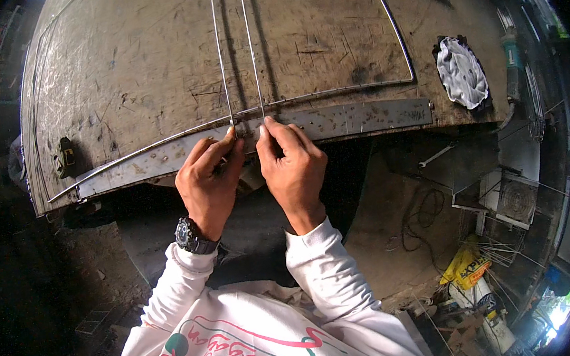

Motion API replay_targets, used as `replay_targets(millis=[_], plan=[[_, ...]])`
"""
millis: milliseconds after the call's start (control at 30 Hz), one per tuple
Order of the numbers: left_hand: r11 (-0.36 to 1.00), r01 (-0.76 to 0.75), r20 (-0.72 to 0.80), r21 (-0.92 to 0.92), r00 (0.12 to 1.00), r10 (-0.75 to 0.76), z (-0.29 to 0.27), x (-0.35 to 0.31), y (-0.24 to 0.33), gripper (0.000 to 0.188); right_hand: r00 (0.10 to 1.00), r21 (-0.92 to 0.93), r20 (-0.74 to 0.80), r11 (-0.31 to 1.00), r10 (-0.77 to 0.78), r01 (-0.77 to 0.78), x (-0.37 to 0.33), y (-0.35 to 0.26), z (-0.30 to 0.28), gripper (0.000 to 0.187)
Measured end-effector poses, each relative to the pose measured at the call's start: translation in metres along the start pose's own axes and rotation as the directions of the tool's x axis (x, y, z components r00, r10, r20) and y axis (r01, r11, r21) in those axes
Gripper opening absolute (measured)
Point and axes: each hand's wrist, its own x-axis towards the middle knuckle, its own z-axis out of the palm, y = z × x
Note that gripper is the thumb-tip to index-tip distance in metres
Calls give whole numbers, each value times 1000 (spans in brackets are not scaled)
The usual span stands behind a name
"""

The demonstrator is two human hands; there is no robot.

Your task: The person uses a tape measure to measure a curved metal sheet on a workbench, then marks measured points with a marker. The person also positions thin metal rods along the sheet and continues measuring and marking.

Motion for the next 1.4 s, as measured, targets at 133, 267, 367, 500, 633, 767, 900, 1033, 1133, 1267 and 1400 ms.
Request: replay_targets(millis=[133, 267, 367, 500, 633, 767, 900, 1033, 1133, 1267, 1400], plan=[[1000, 15, 6, 3, 1000, -15, 0, 0, 0, 17, 1000, 0, 24, 1000, -12, 12, 1, 1, -1, 16], [1000, 4, 0, 0, 1000, -4, 2, 0, -1, 18, 999, -6, 18, 1000, -30, 30, 2, 3, -2, 17], [1000, -5, 1, -2, 1000, 5, 3, 0, -2, 19, 999, -7, 21, 999, -32, 32, 2, 4, -2, 18], [1000, 0, -5, -12, 1000, 0, 3, 0, -1, 19, 999, -1, 33, 999, -37, 37, 3, 3, -3, 19], [1000, 21, -4, -5, 1000, -21, 2, -1, -2, 19, 999, -4, 48, 1000, -24, 24, 4, 2, -3, 20], [1000, 14, -22, -16, 1000, -15, 4, -1, -3, 19, 999, 5, 36, 1000, -22, 22, 3, 3, -2, 20], [1000, 9, -28, -18, 1000, -9, 4, -1, -2, 19, 999, -11, 50, 1000, -14, 15, 4, 0, -4, 19], [1000, 22, -17, 6, 1000, -22, 3, -1, -2, 20, 998, -13, 55, 1000, -9, 10, 5, -1, -3, 19], [1000, 29, -14, -3, 999, -29, 1, -1, -2, 20, 998, -6, 68, 1000, 7, -7, 4, -1, -3, 19], [999, 37, 1, -4, 999, -37, 1, -1, -1, 19, 999, -6, 46, 1000, -8, 8, 4, 0, -3, 18], [999, 3, -9, 33, 1000, -3, 1, 1, 0, 12, 997, -65, 15, 995, -77, 77, 6, 1, -4, 18]])
